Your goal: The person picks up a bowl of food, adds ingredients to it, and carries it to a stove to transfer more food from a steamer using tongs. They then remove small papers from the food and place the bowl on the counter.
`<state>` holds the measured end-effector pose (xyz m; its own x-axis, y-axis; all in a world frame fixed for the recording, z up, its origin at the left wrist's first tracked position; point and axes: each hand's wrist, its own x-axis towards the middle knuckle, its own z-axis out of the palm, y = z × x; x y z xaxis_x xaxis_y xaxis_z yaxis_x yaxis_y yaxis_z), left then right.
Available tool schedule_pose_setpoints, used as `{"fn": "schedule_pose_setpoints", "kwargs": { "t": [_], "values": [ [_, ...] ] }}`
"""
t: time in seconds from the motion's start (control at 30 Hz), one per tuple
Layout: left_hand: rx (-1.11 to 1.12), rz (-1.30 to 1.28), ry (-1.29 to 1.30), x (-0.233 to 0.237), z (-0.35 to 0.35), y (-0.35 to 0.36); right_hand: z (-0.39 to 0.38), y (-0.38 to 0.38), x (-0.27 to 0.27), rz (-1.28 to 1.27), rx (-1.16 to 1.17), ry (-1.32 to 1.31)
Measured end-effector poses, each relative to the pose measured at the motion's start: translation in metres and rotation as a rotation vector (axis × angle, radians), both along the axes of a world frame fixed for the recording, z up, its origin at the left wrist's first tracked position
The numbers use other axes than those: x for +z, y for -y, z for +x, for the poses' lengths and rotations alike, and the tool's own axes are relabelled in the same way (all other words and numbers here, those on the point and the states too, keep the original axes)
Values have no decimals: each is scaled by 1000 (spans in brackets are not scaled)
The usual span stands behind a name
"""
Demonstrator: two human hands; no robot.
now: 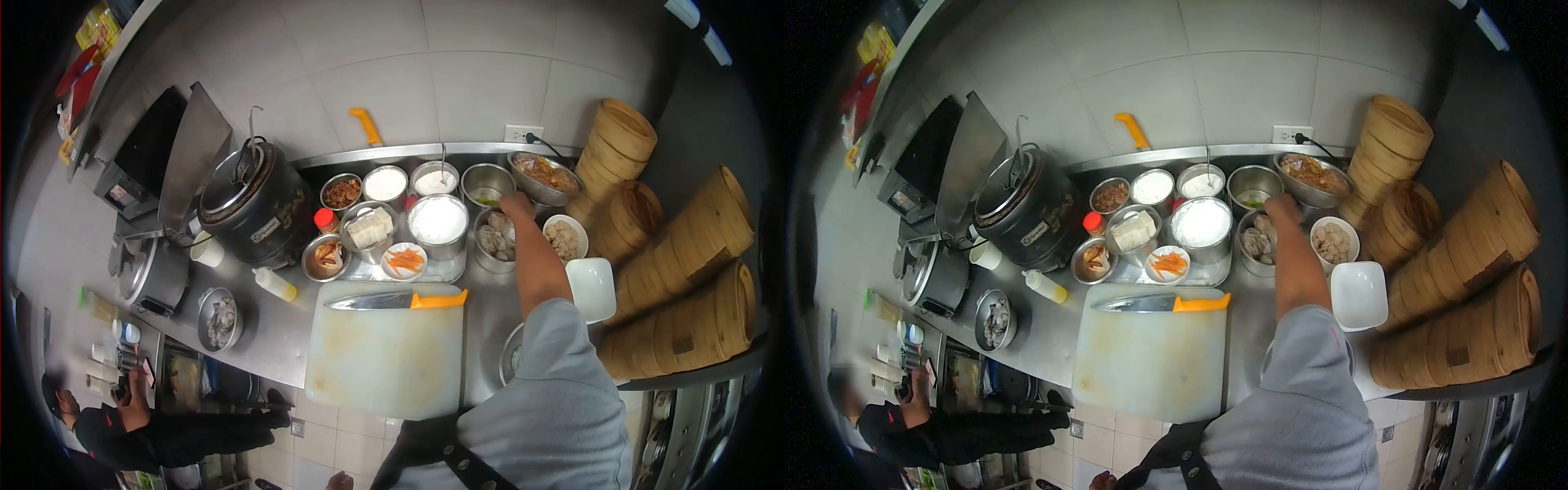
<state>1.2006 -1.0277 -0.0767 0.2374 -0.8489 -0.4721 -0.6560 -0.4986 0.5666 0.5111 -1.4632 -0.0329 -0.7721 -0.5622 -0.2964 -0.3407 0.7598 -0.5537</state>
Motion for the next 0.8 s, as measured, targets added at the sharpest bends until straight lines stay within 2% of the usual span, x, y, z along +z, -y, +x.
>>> {"fn": "schedule_pose_setpoints", "kwargs": {
  "t": [0.2, 0.3, 0.43, 0.5, 0.53, 0.6, 0.73, 0.8],
  "values": [
    [51, -12, -22, -15, 3, 12, 0, 10, -16, -100, -64, -89],
    [-35, -29, 57, 3, -7, 27, 17, 3, 10, -162, -89, -63],
    [-30, -11, 66, 15, -16, 36, 17, 6, -5, -213, -79, -131],
    [-21, -26, 69, 12, -17, 35, 24, 1, -11, -403, -79, -265],
    [-17, -26, 72, 14, -19, 33, 27, -2, -12, -403, -77, -260],
    [-3, -29, 65, 17, -25, 32, 31, -7, -14, -568, -46, -325],
    [-56, -29, 102, 19, -33, 26, 37, -15, -7, -689, -19, -371],
    [-23, -90, 71, -1, -21, 20, 43, -24, 3, -945, 74, -451]
  ]
}}
